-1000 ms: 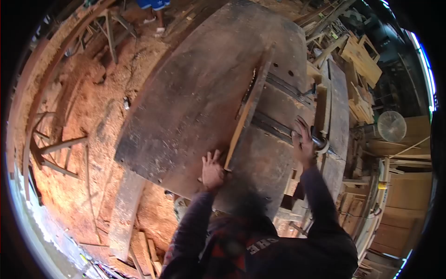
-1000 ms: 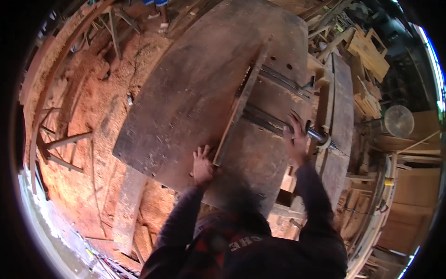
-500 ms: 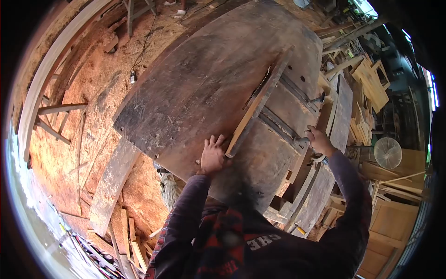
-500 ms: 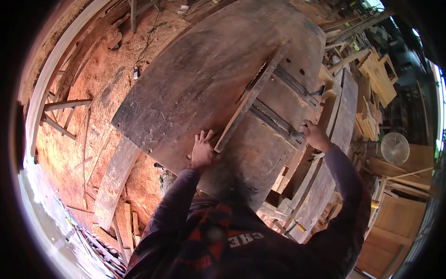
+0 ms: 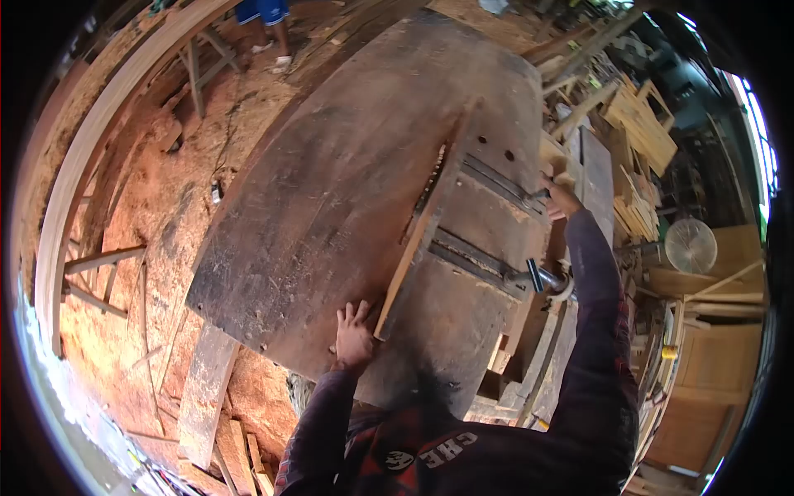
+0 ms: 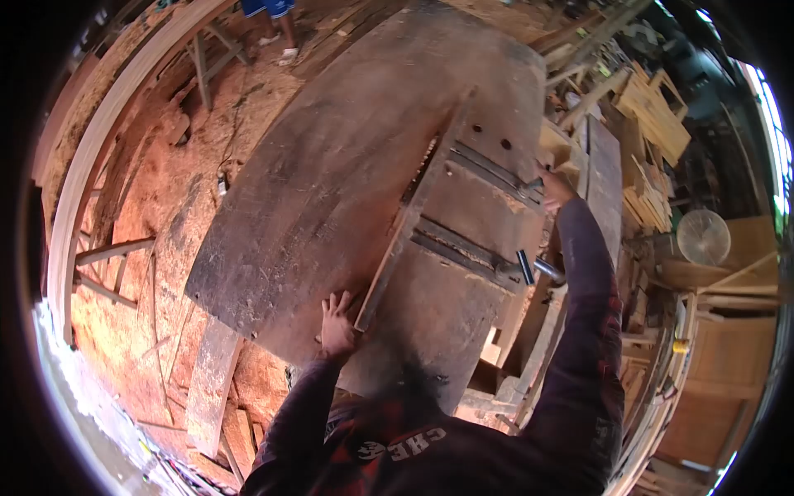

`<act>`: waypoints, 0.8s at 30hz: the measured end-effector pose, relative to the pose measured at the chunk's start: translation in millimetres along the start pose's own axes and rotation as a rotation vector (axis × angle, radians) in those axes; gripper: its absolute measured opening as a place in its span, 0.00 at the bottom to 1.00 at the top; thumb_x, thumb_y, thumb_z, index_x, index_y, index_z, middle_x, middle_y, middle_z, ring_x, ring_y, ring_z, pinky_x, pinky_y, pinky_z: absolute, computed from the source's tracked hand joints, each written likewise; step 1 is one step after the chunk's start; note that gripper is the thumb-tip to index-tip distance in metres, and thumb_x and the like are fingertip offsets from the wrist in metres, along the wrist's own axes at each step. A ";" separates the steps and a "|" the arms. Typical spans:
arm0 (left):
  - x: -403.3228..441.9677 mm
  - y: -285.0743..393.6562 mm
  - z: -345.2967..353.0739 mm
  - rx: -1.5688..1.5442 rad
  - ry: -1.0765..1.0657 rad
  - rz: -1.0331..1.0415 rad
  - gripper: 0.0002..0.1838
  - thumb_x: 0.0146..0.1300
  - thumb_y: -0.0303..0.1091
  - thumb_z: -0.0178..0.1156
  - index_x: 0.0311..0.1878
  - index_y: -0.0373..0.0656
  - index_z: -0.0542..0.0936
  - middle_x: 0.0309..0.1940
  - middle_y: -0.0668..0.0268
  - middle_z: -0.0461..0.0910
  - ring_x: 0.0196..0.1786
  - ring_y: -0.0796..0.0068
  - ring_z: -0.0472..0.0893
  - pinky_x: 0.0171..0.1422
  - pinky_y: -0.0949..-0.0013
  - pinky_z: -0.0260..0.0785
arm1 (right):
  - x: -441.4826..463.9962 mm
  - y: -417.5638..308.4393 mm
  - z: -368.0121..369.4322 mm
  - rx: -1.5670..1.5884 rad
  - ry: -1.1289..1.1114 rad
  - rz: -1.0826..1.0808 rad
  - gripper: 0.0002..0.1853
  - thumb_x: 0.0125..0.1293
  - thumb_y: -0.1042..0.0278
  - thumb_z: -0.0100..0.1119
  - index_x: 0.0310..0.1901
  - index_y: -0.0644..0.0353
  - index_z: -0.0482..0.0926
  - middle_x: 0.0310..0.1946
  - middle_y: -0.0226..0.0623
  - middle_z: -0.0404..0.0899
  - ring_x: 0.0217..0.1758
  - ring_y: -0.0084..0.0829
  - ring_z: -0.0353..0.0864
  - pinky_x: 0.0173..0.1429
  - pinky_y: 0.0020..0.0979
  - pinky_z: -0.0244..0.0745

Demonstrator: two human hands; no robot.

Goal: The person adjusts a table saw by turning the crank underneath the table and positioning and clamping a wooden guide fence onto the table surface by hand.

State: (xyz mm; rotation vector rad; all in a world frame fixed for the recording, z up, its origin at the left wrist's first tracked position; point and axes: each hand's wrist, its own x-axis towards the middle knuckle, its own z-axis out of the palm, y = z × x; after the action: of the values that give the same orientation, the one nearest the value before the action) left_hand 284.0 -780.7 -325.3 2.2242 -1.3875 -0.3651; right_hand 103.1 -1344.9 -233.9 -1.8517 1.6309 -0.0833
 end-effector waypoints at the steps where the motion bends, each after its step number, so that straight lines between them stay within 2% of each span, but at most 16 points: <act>1: -1.7 -4.2 1.6 -0.002 -0.032 0.014 0.47 0.41 0.46 0.73 0.70 0.50 0.71 0.61 0.62 0.71 0.59 0.54 0.67 0.66 0.52 0.59 | 12.8 -3.4 12.3 0.014 0.011 0.042 0.36 0.62 0.29 0.56 0.45 0.63 0.81 0.24 0.42 0.80 0.27 0.37 0.84 0.26 0.40 0.80; 2: -3.6 -6.5 2.7 0.017 -0.030 0.015 0.48 0.41 0.47 0.73 0.71 0.50 0.70 0.62 0.62 0.70 0.57 0.54 0.67 0.65 0.52 0.59 | 24.6 -7.4 24.6 0.028 0.023 0.084 0.35 0.64 0.31 0.56 0.46 0.63 0.81 0.23 0.44 0.79 0.26 0.39 0.84 0.25 0.41 0.79; 5: 1.1 0.8 -13.7 -0.009 -0.120 -0.016 0.51 0.40 0.50 0.74 0.72 0.50 0.69 0.64 0.63 0.68 0.56 0.54 0.67 0.64 0.51 0.60 | 20.6 -13.8 43.5 -0.076 0.213 -0.014 0.29 0.68 0.40 0.54 0.48 0.63 0.80 0.23 0.47 0.80 0.23 0.40 0.82 0.23 0.40 0.77; 8: 6.5 1.6 -25.8 -0.046 -0.184 -0.022 0.53 0.39 0.51 0.75 0.73 0.50 0.68 0.68 0.65 0.66 0.57 0.55 0.67 0.65 0.51 0.60 | 14.9 -12.0 41.2 -0.128 0.208 0.016 0.22 0.73 0.50 0.53 0.49 0.65 0.78 0.24 0.48 0.80 0.19 0.40 0.81 0.22 0.37 0.76; 12: 5.8 2.2 -17.7 -0.041 -0.175 -0.022 0.54 0.37 0.52 0.75 0.72 0.50 0.69 0.70 0.66 0.65 0.58 0.54 0.68 0.64 0.50 0.61 | 21.6 1.5 37.5 -0.041 0.164 -0.090 0.26 0.72 0.44 0.53 0.41 0.66 0.74 0.20 0.43 0.77 0.15 0.32 0.78 0.17 0.34 0.73; 15: 5.3 -1.1 -18.4 -0.059 -0.135 -0.012 0.52 0.35 0.51 0.74 0.71 0.49 0.71 0.70 0.66 0.65 0.57 0.55 0.68 0.63 0.51 0.62 | 28.9 10.9 35.2 -0.003 0.112 -0.160 0.22 0.73 0.51 0.55 0.48 0.66 0.70 0.20 0.42 0.77 0.16 0.30 0.77 0.17 0.32 0.72; 17: 5.2 0.4 -18.2 -0.103 -0.150 -0.025 0.52 0.35 0.51 0.75 0.70 0.49 0.71 0.70 0.66 0.65 0.56 0.55 0.68 0.62 0.51 0.62 | 49.5 31.7 31.3 -0.012 0.079 -0.086 0.20 0.73 0.56 0.55 0.54 0.64 0.66 0.21 0.41 0.77 0.17 0.30 0.78 0.17 0.32 0.72; 19: 6.1 2.6 -21.9 -0.099 -0.145 -0.015 0.52 0.35 0.50 0.75 0.70 0.48 0.72 0.70 0.66 0.65 0.55 0.56 0.69 0.61 0.51 0.62 | 27.2 16.8 33.8 0.016 0.124 -0.115 0.17 0.72 0.58 0.55 0.49 0.66 0.70 0.22 0.42 0.77 0.18 0.31 0.78 0.18 0.33 0.72; 21: 10.0 6.1 -27.8 -0.081 -0.222 -0.064 0.52 0.35 0.49 0.76 0.70 0.49 0.72 0.69 0.65 0.66 0.55 0.55 0.68 0.60 0.51 0.62 | 11.2 3.9 34.2 -0.027 0.163 -0.314 0.15 0.71 0.60 0.55 0.46 0.66 0.73 0.24 0.43 0.78 0.18 0.31 0.79 0.20 0.35 0.72; 23: 6.7 3.3 -26.3 -0.043 -0.302 -0.070 0.49 0.35 0.49 0.76 0.67 0.49 0.75 0.67 0.63 0.67 0.56 0.53 0.67 0.60 0.52 0.62 | 25.6 23.3 30.7 -0.177 0.196 -0.453 0.17 0.69 0.64 0.52 0.54 0.65 0.71 0.38 0.48 0.75 0.36 0.38 0.75 0.37 0.38 0.70; 24: 3.1 1.2 -22.3 0.027 -0.315 -0.069 0.44 0.37 0.50 0.76 0.63 0.49 0.79 0.65 0.61 0.67 0.56 0.52 0.67 0.61 0.51 0.61 | 50.1 48.6 27.0 -0.410 0.186 -0.517 0.19 0.68 0.66 0.51 0.58 0.64 0.70 0.45 0.51 0.73 0.44 0.42 0.74 0.45 0.39 0.69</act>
State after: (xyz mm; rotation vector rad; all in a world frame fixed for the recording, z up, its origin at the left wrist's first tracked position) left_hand 294.9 -778.0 -305.7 2.3145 -1.4790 -0.7525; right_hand 84.6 -1378.8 -298.0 -2.6210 1.3106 -0.1563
